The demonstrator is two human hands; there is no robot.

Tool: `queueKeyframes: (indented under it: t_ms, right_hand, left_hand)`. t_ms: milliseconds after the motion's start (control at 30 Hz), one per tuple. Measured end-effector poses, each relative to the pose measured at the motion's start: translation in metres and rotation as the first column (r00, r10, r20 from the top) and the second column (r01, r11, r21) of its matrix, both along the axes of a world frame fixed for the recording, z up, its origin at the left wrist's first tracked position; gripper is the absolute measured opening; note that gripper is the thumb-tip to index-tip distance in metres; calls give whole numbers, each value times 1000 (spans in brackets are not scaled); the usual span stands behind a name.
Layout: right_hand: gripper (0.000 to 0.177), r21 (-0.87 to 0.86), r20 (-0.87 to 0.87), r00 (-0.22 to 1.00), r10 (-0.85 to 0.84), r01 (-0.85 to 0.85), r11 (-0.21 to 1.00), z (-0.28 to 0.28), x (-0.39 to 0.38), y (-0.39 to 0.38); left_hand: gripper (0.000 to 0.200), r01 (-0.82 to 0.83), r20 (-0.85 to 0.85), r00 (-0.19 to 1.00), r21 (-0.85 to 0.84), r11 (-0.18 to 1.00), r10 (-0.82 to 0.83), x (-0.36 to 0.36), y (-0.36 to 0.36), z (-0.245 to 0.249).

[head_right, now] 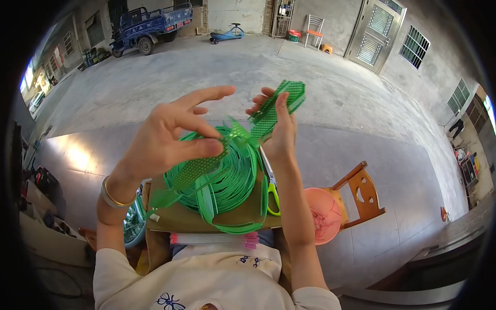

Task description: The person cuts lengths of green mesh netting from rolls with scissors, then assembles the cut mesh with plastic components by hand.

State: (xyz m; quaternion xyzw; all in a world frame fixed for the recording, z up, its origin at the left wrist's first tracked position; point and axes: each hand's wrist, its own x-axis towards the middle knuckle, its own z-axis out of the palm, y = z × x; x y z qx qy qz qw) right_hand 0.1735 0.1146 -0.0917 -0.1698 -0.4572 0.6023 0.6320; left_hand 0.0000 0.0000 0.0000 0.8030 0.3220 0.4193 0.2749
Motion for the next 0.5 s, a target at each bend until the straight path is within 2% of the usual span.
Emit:
queueKeyframes:
  t_ms: [67, 167, 200, 267, 300, 333, 433, 500]
  right_hand:
    - [79, -12, -141, 978, 155, -158, 987, -5, -19, -8]
    - [86, -60, -271, 926, 262, -288, 956, 2, -39, -33]
    - [93, 2, -315, 872, 374, -394, 919, 5, -42, -36]
    - [96, 18, -268, 879, 395, -405, 914, 2, -51, -42]
    - [98, 26, -245, 881, 405, -412, 911, 0, -54, -44]
    - [95, 106, -285, 819, 498, -489, 866, -5, -57, -42]
    - [100, 135, -261, 766, 588, -574, 808, -9, -59, -46]
    - [100, 65, -251, 776, 579, -584, 809, -9, -58, -51]
  left_hand:
    - [16, -7, 8, 1000, 21, 1000, 7, 12, 17, 1]
    - [18, -118, 51, 992, -33, 992, 120, 19, 41, -1]
    - [18, -147, 84, 984, -100, 984, 155, 17, 47, -1]
    - [20, -194, 142, 963, -234, 953, 231, 13, 55, -2]
    - [21, -200, 161, 957, -238, 950, 242, 12, 56, -3]
    - [22, -206, 182, 950, -243, 948, 253, 11, 56, -5]
    - [23, -199, 231, 934, -300, 933, 273, 3, 59, -12]
    - [23, -201, 256, 924, -303, 932, 283, 0, 60, -15]
